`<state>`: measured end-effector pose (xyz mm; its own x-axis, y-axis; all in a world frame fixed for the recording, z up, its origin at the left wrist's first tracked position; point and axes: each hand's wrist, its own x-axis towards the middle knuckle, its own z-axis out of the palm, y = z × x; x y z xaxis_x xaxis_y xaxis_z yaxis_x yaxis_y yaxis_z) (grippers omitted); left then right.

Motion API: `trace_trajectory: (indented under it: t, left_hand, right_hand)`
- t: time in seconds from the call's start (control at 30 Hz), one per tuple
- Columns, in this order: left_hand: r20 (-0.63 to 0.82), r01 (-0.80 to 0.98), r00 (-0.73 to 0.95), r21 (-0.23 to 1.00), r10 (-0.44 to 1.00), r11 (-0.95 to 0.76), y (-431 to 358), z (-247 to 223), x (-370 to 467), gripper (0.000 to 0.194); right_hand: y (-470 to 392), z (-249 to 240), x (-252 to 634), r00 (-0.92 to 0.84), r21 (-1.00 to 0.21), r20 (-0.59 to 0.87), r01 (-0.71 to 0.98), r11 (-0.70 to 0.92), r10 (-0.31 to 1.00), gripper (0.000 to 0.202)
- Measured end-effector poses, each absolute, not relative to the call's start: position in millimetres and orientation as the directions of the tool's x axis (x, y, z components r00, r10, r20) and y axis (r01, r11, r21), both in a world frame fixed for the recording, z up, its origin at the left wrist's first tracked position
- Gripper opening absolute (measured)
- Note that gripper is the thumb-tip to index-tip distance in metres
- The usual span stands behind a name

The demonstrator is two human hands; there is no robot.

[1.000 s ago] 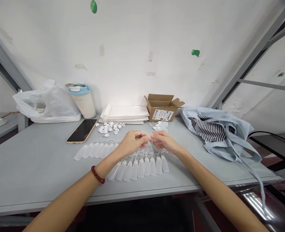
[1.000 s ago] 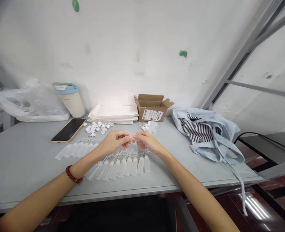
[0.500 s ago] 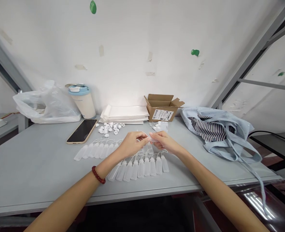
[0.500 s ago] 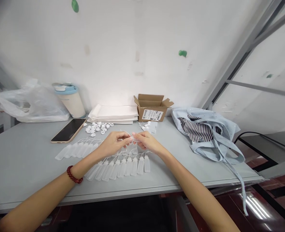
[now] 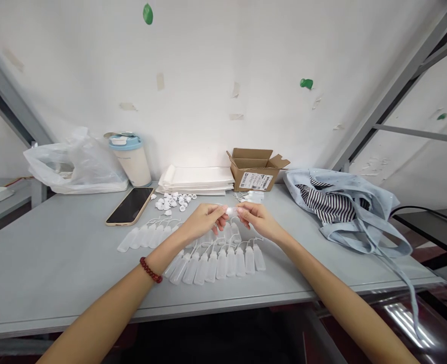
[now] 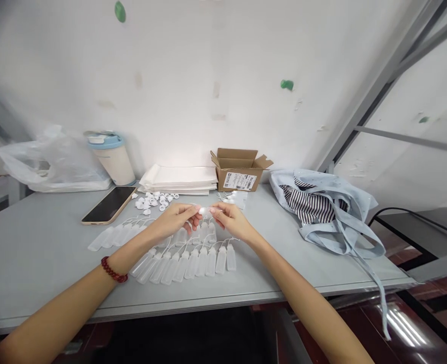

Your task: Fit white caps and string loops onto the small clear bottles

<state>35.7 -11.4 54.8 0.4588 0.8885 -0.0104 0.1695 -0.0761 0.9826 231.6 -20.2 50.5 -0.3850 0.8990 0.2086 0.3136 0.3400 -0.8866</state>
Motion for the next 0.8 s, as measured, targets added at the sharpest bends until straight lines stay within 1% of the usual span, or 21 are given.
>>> trace_trajectory:
  t: [0.1, 0.2, 0.27, 0.33, 0.4, 0.5, 0.57, 0.6, 0.67, 0.73, 0.8]
  left_hand:
    - [-0.019, 0.167, 0.480, 0.984, 0.877, -0.070, -14.7, 54.9, 37.5, 0.041]
    - [0.017, 0.172, 0.465, 0.979, 0.885, -0.109, -17.9, 55.7, 39.6, 0.039]
    - [0.060, 0.188, 0.468, 0.968, 0.882, -0.165, -19.6, 56.4, 40.3, 0.039]
    - [0.129, 0.227, 0.491, 0.936, 0.862, -0.269, -20.9, 57.4, 40.0, 0.038]
    - [0.225, 0.293, 0.518, 0.860, 0.825, -0.418, -21.7, 58.5, 39.2, 0.038]
    - [0.374, 0.397, 0.554, 0.666, 0.743, -0.632, -21.5, 58.7, 37.8, 0.036]
    - [0.439, 0.434, 0.574, 0.553, 0.692, -0.711, -20.6, 57.7, 37.5, 0.034]
    - [0.456, 0.444, 0.576, 0.522, 0.678, -0.728, -20.3, 57.2, 37.4, 0.034]
    - [0.457, 0.453, 0.557, 0.533, 0.694, -0.714, -20.0, 56.9, 37.4, 0.032]
    - [0.411, 0.451, 0.519, 0.613, 0.749, -0.649, -20.3, 58.0, 37.2, 0.032]
    - [0.320, 0.433, 0.496, 0.715, 0.807, -0.549, -20.7, 59.7, 36.6, 0.036]
  right_hand:
    - [-20.5, 49.1, 230.2, -0.372, -0.867, 0.229, 0.343, 0.362, 0.900, 0.035]
    - [-20.4, 48.5, 229.5, -0.360, -0.864, 0.243, 0.343, 0.370, 0.901, 0.037]
    - [-19.8, 48.2, 229.9, -0.371, -0.890, 0.221, 0.302, 0.342, 0.902, 0.039]
    - [-18.6, 47.5, 230.8, -0.391, -0.932, 0.174, 0.232, 0.280, 0.904, 0.041]
    - [-17.2, 46.4, 231.7, -0.404, -0.962, 0.128, 0.172, 0.212, 0.906, 0.041]
    - [-15.8, 45.4, 232.6, -0.417, -0.984, 0.074, 0.119, 0.135, 0.906, 0.042]
    - [-15.7, 45.4, 232.8, -0.431, -0.990, 0.049, 0.097, 0.100, 0.901, 0.043]
    - [-15.9, 45.6, 232.6, -0.435, -0.992, 0.041, 0.089, 0.089, 0.899, 0.044]
    - [-16.4, 46.1, 232.1, -0.432, -0.992, 0.042, 0.087, 0.088, 0.901, 0.044]
    - [-17.0, 46.7, 231.2, -0.425, -0.986, 0.068, 0.110, 0.125, 0.903, 0.042]
    - [-17.6, 47.2, 230.4, -0.427, -0.970, 0.112, 0.150, 0.193, 0.897, 0.039]
